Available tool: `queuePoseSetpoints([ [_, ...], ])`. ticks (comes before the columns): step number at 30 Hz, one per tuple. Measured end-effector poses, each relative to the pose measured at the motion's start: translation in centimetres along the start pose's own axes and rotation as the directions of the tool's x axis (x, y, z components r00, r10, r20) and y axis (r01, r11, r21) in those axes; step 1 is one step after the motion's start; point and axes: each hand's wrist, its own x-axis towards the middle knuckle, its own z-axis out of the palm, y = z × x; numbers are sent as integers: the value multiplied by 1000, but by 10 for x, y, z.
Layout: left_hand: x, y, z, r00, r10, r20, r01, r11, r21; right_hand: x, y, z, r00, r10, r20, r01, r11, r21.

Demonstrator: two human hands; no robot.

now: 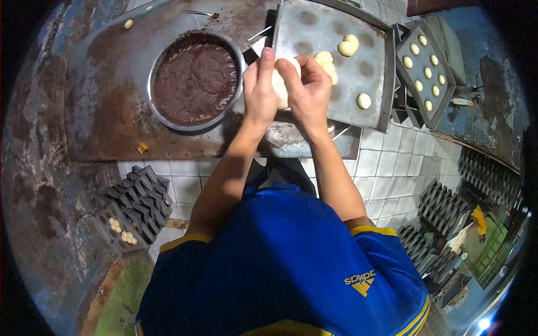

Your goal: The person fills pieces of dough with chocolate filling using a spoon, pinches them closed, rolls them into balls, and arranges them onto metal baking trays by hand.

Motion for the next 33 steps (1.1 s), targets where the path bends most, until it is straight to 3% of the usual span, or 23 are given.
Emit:
queuePoseSetpoints([
  [2,-6,26,-21,996,-85,29,90,963,-253,-2,-18,24,997,80,19,-80,997,-21],
  [4,-4,35,-56,981,46,187,-38,998,-47,-6,-27,42,994,89,60,-89,996,4],
  [6,-3,34,-87,988,68,141,-61,997,-48,-13,-31,58,991,81,108,-80,997,-12],
  [8,-6,43,-111,991,-111,71,129,916,-380,-22,-34,78,983,113,144,-116,993,10],
  [9,-14,66,-111,979,-195,60,203,908,-366,-26,-43,86,948,186,257,-191,982,-7],
  [10,-1,21,-151,982,-48,184,71,990,-122,-33,-47,93,897,260,359,-266,963,-33],
  [12,-21,-7,-171,951,75,301,-91,995,40,-48,-45,106,902,236,361,-245,969,-21],
  [13,-35,-2,-172,940,94,327,-133,986,98,-51,-47,109,894,215,392,-87,944,-318],
  [14,-40,6,-176,893,232,385,-311,937,157,-52,-47,111,880,205,428,91,813,-575],
  [15,-47,4,-185,897,170,408,-278,934,223,-61,-19,104,924,194,330,41,807,-590],
  [16,-53,4,-196,898,107,426,-246,925,288,-67,2,98,913,309,266,-156,867,-473],
  [17,-52,15,-202,903,51,427,-173,952,252,-68,27,81,867,469,168,-248,699,-670],
  [18,-50,15,-215,904,48,425,-170,953,252,-80,73,57,855,505,120,-263,620,-739],
  [19,-49,13,-233,907,16,420,-204,890,407,-105,126,34,940,329,90,-105,531,-841],
  [20,-50,9,-253,912,-16,410,-234,801,551,-131,165,10,946,302,118,1,361,-933],
  [22,-54,-21,-302,954,117,275,-265,757,597,-181,243,-41,847,518,115,109,42,-993],
  [23,-54,-29,-328,964,140,225,-249,769,589,-201,265,-60,887,369,278,313,-37,-949],
  [24,-54,-37,-353,971,162,173,-234,780,580,-201,261,-55,884,368,289,319,-22,-947],
  [26,-60,6,-374,965,169,198,-260,590,764,-204,246,-44,865,330,379,368,99,-925],
  [27,-61,20,-382,966,160,201,-257,588,767,-202,262,-48,851,386,357,210,374,-904],
  [29,-64,37,-395,1000,-15,4,1,332,943,-171,213,2,844,402,356,178,417,-891],
  [31,-77,38,-402,998,49,-48,25,392,920,-137,164,53,831,422,362,147,460,-876],
  [33,-80,34,-411,988,117,-99,36,454,890,-103,151,86,819,177,546,394,518,-759],
])
